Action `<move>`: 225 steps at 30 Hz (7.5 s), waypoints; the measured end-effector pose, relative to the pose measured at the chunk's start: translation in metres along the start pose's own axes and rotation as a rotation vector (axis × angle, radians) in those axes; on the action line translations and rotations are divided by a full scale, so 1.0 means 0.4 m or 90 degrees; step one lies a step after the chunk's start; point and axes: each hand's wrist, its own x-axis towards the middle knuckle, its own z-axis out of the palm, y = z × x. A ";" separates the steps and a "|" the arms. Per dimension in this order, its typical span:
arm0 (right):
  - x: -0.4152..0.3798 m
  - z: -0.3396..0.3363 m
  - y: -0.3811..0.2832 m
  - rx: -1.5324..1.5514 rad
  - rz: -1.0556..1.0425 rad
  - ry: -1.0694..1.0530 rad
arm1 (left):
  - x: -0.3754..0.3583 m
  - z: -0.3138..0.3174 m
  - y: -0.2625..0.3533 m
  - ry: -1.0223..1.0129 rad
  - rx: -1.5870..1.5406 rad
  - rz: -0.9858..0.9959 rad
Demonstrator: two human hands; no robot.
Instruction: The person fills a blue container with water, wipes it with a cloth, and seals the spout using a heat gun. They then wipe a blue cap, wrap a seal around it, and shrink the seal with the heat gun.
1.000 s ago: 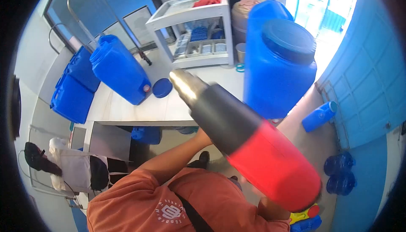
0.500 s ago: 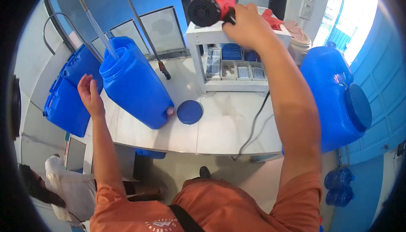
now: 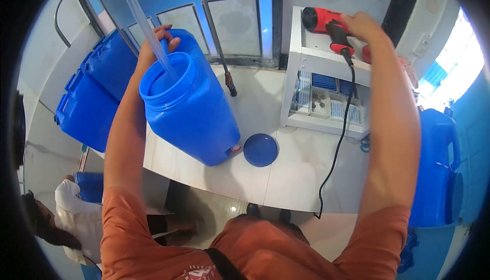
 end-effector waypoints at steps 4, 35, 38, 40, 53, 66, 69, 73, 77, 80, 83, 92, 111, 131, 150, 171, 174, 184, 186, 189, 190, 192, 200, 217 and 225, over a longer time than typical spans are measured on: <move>-0.114 -0.074 -0.022 0.071 -0.113 0.238 | 0.002 0.001 0.032 0.047 -0.041 -0.055; -0.289 0.748 -0.537 0.566 -0.246 -0.029 | -0.015 0.068 -0.101 0.208 -0.009 0.004; -0.373 0.545 -0.533 0.771 -0.267 -0.026 | -0.009 0.058 -0.144 0.132 0.051 -0.005; -0.489 0.273 -0.499 0.610 -0.407 0.158 | -0.007 0.049 -0.125 0.117 0.054 -0.021; -0.212 -0.085 0.148 -0.247 0.072 -0.038 | -0.059 -0.083 -0.074 0.067 0.249 -0.041; -0.330 -0.551 0.131 0.158 -0.317 0.858 | -0.178 -0.091 0.648 0.049 -0.397 0.066; -0.506 -0.429 -0.098 0.698 -0.489 0.572 | -0.156 -0.046 0.729 0.003 -0.491 0.055; -0.633 -0.262 -0.238 1.052 -0.481 0.129 | -0.129 -0.001 0.796 0.055 -0.554 0.028; -0.696 -0.106 -0.282 1.063 -0.461 -0.121 | -0.128 0.012 0.814 -0.053 -0.676 -0.057; -0.706 -0.048 -0.257 1.084 -0.427 -0.142 | -0.160 -0.013 0.804 -0.211 -0.627 -0.170; -0.760 -0.030 -0.257 0.966 -0.308 0.006 | -0.204 -0.051 0.774 -0.241 -0.461 -0.138; -0.779 -0.015 -0.192 0.632 -0.397 0.096 | -0.230 -0.102 0.727 -0.329 -0.213 -0.141; -0.844 0.071 -0.206 0.578 -0.558 -0.072 | -0.267 -0.027 0.805 -0.407 -0.799 -0.531; -0.879 0.475 -0.121 1.439 0.103 -0.765 | -0.190 -0.046 0.745 -0.345 -0.286 0.018; -0.664 0.408 -0.605 0.628 -0.447 0.325 | -0.259 -0.030 0.205 0.270 -0.733 -0.505; -0.629 0.585 -0.513 0.992 -0.263 -0.102 | -0.314 -0.018 0.180 0.263 -0.651 -0.499; -0.514 0.421 -0.579 1.041 -0.388 -0.131 | -0.308 -0.015 0.190 0.311 -0.681 -0.540; -0.516 0.600 -0.541 1.147 0.188 -0.545 | -0.289 -0.026 0.213 0.221 -0.532 -0.457; -0.632 0.566 -0.533 1.111 0.004 -0.311 | -0.261 -0.024 0.234 0.306 -0.706 -0.588; -0.653 0.450 -0.549 0.885 -0.317 0.033 | -0.271 -0.027 0.233 0.246 -0.671 -0.542; -0.625 0.421 -0.555 0.696 -0.475 0.177 | -0.271 -0.030 0.234 0.217 -0.659 -0.527; -0.520 0.413 -0.584 0.743 -0.505 0.143 | -0.268 -0.029 0.236 0.225 -0.658 -0.516; -0.780 0.620 -0.583 0.472 -0.493 0.285 | -0.261 -0.036 0.214 0.188 -0.672 -0.511; -0.758 0.592 -0.658 -0.350 -1.098 0.282 | -0.293 -0.108 0.125 -0.042 -0.677 -0.450; -0.672 0.658 -0.582 -0.005 -1.103 0.210 | -0.287 -0.084 0.163 -0.035 -0.694 -0.437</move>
